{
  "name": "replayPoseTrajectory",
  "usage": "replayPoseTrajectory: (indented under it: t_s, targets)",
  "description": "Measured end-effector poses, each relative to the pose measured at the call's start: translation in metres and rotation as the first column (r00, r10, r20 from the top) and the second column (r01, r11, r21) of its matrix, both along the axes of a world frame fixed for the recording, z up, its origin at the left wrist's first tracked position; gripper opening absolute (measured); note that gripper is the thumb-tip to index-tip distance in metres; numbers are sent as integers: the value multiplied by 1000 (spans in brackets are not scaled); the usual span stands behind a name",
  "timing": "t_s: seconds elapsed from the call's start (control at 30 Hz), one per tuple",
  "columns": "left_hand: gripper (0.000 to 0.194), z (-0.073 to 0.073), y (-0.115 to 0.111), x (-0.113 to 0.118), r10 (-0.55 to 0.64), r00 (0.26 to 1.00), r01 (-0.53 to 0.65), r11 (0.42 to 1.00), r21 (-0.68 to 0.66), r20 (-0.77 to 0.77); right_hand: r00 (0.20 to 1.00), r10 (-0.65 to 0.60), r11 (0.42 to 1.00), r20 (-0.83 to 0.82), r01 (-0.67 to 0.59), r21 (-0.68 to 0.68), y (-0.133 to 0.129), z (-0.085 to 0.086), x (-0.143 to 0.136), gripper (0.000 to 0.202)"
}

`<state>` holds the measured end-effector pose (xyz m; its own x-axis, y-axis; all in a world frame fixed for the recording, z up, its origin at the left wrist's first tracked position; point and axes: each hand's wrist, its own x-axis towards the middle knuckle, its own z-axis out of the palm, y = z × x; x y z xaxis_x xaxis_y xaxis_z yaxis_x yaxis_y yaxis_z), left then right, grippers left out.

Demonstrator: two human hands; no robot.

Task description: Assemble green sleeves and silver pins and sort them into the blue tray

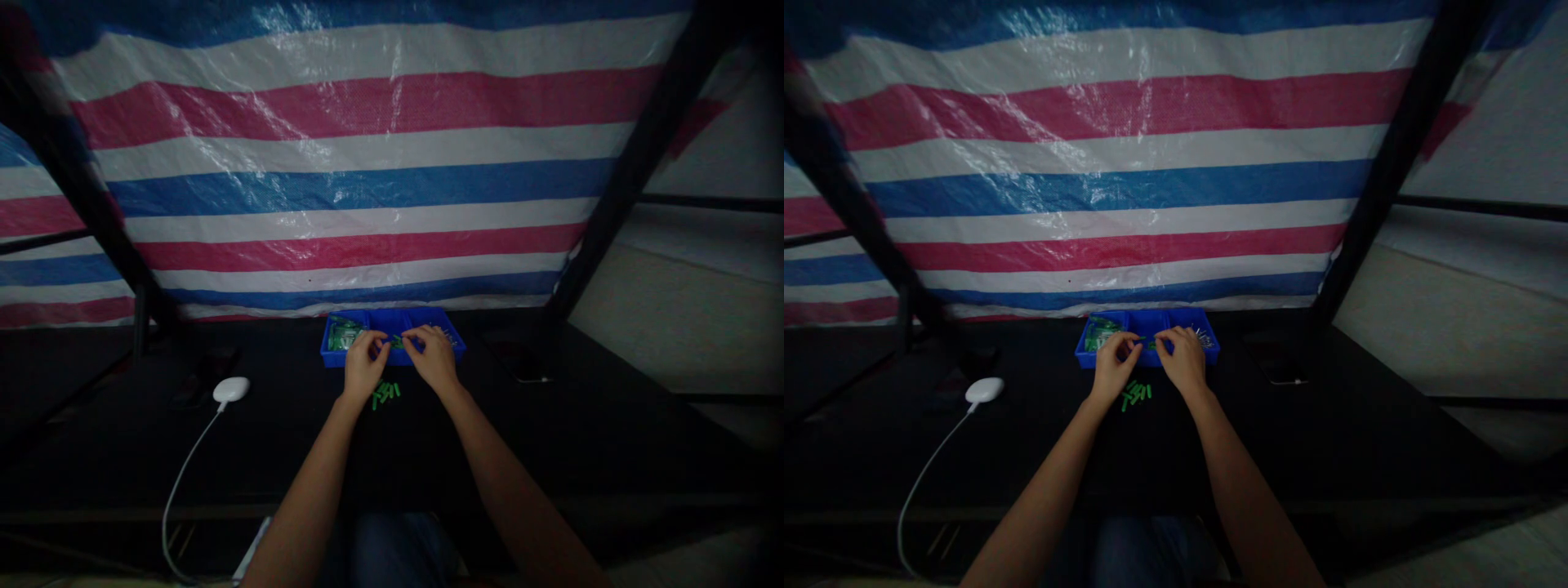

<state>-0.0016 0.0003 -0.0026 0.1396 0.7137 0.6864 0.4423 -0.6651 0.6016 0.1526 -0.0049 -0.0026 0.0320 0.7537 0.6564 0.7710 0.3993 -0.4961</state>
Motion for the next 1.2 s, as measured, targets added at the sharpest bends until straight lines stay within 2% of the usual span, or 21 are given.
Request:
replayPoseTrajectory:
  t_s: [0.13,0.27,0.4,0.53,0.6,0.67,0.87,1.0,1.2]
  targets:
    - [12,2,1,-1,42,995,-42,999,-5,92,985,168,981,-38,-171,-88,-6,5,-6,19]
    - [12,1,4,-3,74,977,-64,996,-56,199,966,257,929,17,-242,-280,-12,7,-11,20]
    - [12,-2,7,-4,74,961,-48,993,-105,266,920,381,810,91,-284,-513,-15,7,-8,22]
    - [13,-2,7,-4,74,953,-40,992,-119,295,890,456,673,34,-319,-668,-17,6,1,31]
    - [13,-2,7,-4,73,950,-38,992,-121,302,883,470,654,19,-333,-679,-17,4,5,38]
    - [13,0,6,-3,77,949,-40,991,-125,306,879,476,665,23,-342,-663,-15,2,9,39]
    - [13,2,4,-2,84,949,-46,991,-128,304,856,517,651,-15,-405,-642,-10,-7,8,23]
    - [14,0,6,-3,99,953,-68,991,-115,286,857,514,668,-30,-422,-613,-8,-10,5,17]
    - [13,-3,7,-4,120,957,-99,991,-91,264,831,540,646,-133,-511,-567,-8,-8,1,17]
